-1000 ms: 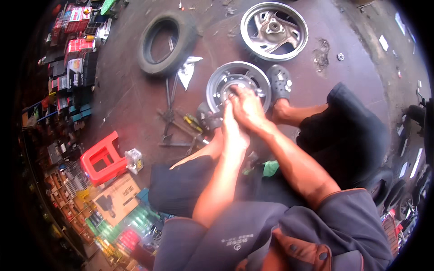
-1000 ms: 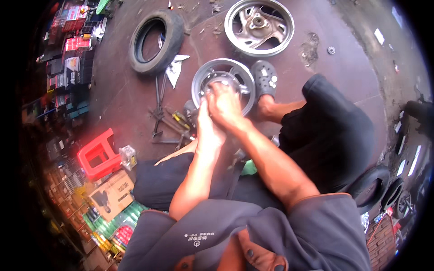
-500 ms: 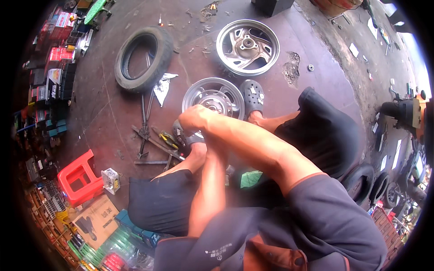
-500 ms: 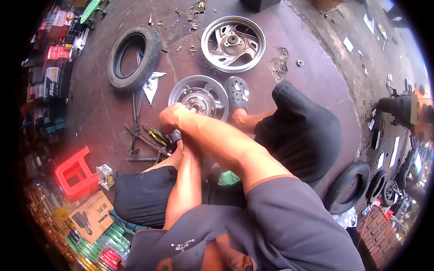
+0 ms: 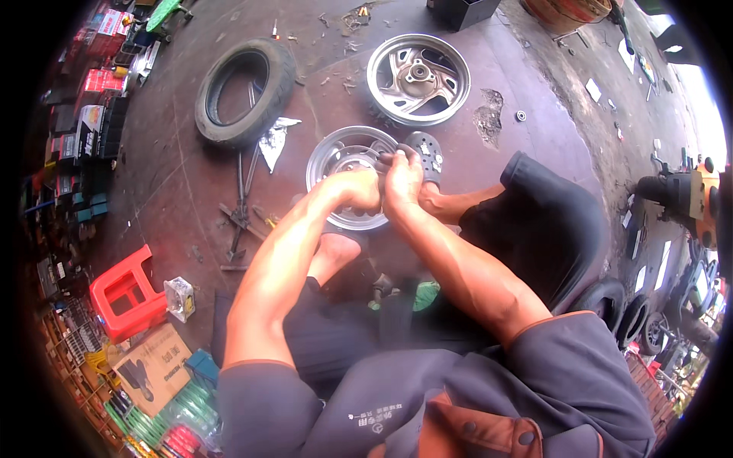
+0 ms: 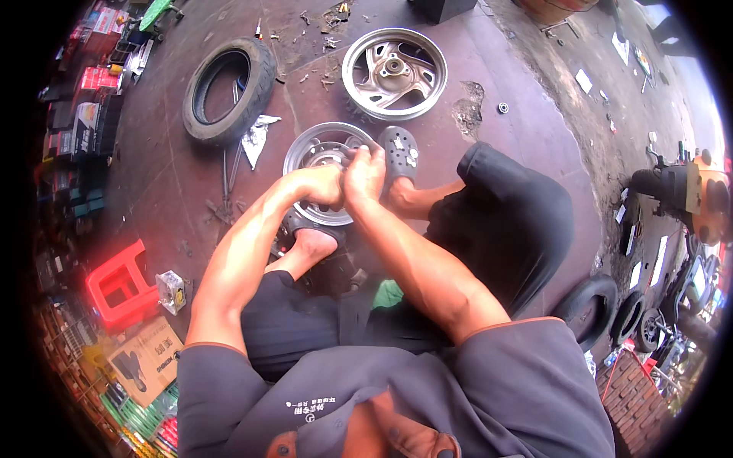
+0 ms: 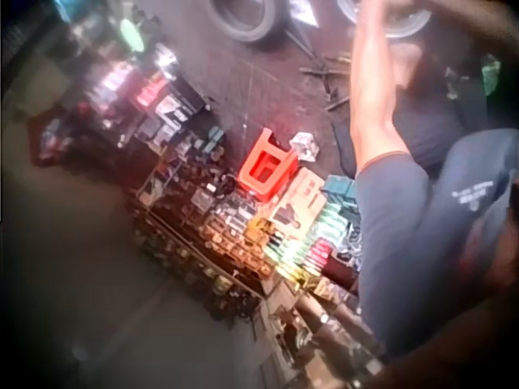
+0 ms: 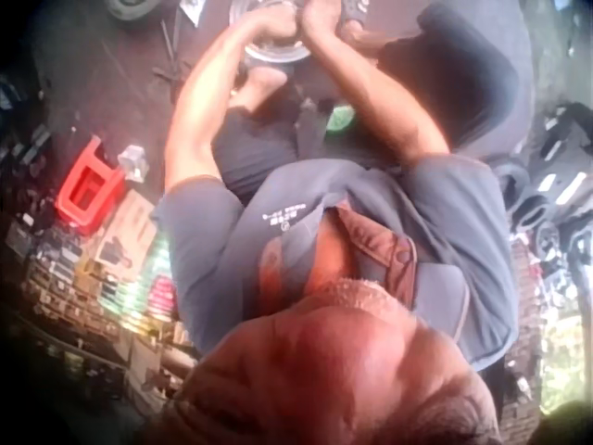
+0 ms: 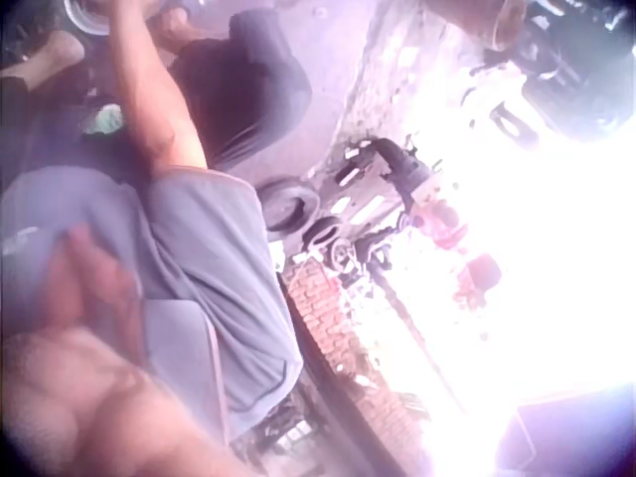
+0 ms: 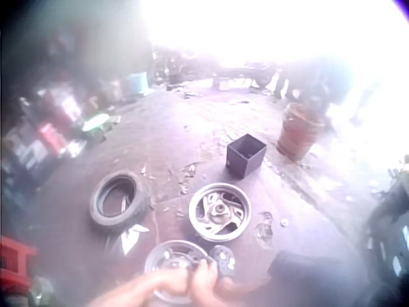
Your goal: The person removes and replaces a brake disc on a wheel hub by loosening several bolts with a T-handle wrench, removing the old disc, and then positioning and securing a new disc in place.
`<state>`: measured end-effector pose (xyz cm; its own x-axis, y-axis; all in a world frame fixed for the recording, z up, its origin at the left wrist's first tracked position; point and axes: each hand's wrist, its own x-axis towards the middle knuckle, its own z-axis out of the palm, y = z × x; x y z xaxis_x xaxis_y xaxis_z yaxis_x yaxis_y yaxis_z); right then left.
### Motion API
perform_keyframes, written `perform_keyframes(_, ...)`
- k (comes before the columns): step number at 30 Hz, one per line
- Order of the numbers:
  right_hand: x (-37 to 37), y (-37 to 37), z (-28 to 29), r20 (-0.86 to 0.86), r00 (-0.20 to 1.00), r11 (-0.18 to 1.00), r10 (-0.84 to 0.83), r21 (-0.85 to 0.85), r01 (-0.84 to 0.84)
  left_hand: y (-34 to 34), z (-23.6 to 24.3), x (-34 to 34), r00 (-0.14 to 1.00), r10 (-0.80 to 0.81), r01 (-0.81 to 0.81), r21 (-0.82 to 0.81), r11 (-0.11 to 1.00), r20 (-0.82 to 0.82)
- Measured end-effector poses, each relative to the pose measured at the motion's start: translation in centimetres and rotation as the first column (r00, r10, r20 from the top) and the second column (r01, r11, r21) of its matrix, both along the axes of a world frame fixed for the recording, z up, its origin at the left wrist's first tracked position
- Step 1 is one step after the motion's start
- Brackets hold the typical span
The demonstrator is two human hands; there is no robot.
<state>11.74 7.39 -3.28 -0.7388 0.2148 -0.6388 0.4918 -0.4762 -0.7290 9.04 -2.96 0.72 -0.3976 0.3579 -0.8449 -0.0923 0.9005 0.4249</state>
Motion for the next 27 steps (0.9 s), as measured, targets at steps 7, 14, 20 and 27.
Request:
perform_keyframes(7, -1.2, 2.1, 3.9, -0.212, 0.153, 0.216, 0.965, 0.976, -0.007, -2.8, -3.9, 7.2, 0.684, 0.726, -0.639, 0.425, 0.641, -0.067)
perform_keyframes(14, -3.9, 2.0, 6.4, 0.428, -0.455, -0.544, 0.781, 0.824, -0.16, -1.0, -5.9, 11.2, 0.413, 0.827, -0.764, 0.64, 0.087, 0.381)
perform_keyframes(20, -4.7, 3.2, 4.1, 0.346, -0.634, -0.463, 0.692, 0.886, -0.021, 0.5, -4.3, 10.6, 0.303, 0.906, -0.849, 0.516, 0.115, 0.296)
perform_keyframes(27, -2.3, 3.1, 5.2, 0.257, -0.405, -0.364, 0.877, 0.907, -0.211, 1.0, -10.6, 12.2, 0.363, 0.921, -0.529, 0.782, 0.329, -0.142)
